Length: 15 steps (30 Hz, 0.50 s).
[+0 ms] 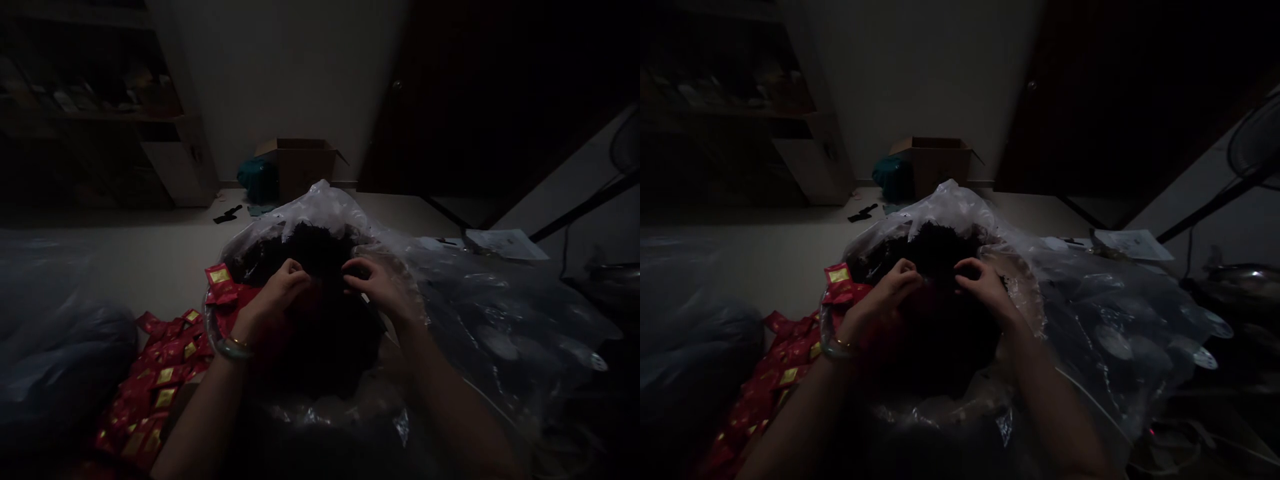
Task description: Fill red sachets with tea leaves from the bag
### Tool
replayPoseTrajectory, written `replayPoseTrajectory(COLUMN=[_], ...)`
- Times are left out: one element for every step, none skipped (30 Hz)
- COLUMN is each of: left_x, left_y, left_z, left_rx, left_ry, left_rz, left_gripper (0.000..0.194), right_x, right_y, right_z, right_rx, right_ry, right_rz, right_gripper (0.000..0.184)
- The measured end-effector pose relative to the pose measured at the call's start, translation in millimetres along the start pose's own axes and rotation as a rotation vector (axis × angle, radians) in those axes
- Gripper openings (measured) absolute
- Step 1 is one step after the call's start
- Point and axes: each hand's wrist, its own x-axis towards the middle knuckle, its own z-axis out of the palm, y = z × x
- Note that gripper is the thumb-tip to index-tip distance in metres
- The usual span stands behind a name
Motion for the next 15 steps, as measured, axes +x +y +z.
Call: replayPoseTrajectory(left_x=[-0.2, -0.6, -1.3, -2.1, -2.9, -3.7, -4.3, -4.8, -5.1, -5.2, -5.3, -5.2, -5.0, -4.8, -4.6], left_y=[2.3, 4.8, 7.5, 10.5, 13.7, 16.9, 20.1, 23.2, 25.9, 28.2, 29.9, 31.0, 31.4, 31.3, 30.6], left_z=[1.8, 3.8, 5.9, 8.1, 10.3, 12.4, 14.3, 15.9, 17.2, 18.0, 18.6, 18.9, 19.0, 19.2, 19.4], left_rx=[-0.003, 0.005, 0.019, 0.037, 0.053, 0.065, 0.075, 0.084, 0.092, 0.099, 0.104, 0.109, 0.113, 0.117, 0.123], left_ry=[-0.001, 0.002, 0.009, 0.017, 0.024, 0.025, 0.02, 0.012, 0.006, 0.001, -0.002, -0.005, -0.008, -0.014, -0.022], left_rz=[0.025, 0.049, 0.069, 0.085, 0.094, 0.099, 0.102, 0.104, 0.107, 0.109, 0.112, 0.116, 0.123, 0.133, 0.145], left_gripper=[0.019, 0.018, 0.017, 0.017, 0.016, 0.016, 0.016, 0.016, 0.016, 0.016, 0.016, 0.015, 0.014, 0.013, 0.013], right_x=[-2.9, -5.6, -7.8, -9.6, -10.9, -11.8, -12.4, -12.7, -12.9, -13.1, -13.2, -13.3, -13.4, -13.5, -13.5], right_y=[-5.5, -9.9, -13.1, -15.1, -16.0, -16.1, -15.5, -14.6, -13.6, -12.7, -12.2, -12.0, -12.1, -12.4, -12.7], right_z=[1.3, 3.6, 6.7, 10.3, 14.1, 17.9, 21.4, 24.3, 26.7, 28.4, 29.3, 29.7, 29.7, 29.3, 28.7], right_rx=[0.083, 0.152, 0.208, 0.254, 0.286, 0.303, 0.299, 0.275, 0.237, 0.193, 0.15, 0.117, 0.097, 0.092, 0.101], right_ry=[0.03, 0.056, 0.073, 0.081, 0.077, 0.067, 0.058, 0.052, 0.05, 0.049, 0.051, 0.05, 0.041, 0.026, 0.008], right_rz=[0.004, 0.0, -0.006, -0.01, -0.008, -0.003, 0.001, -0.004, -0.015, -0.029, -0.044, -0.054, -0.053, -0.041, -0.023], right_gripper=[0.028, 0.03, 0.032, 0.034, 0.035, 0.035, 0.036, 0.036, 0.036, 0.036, 0.036, 0.035, 0.035, 0.035, 0.035])
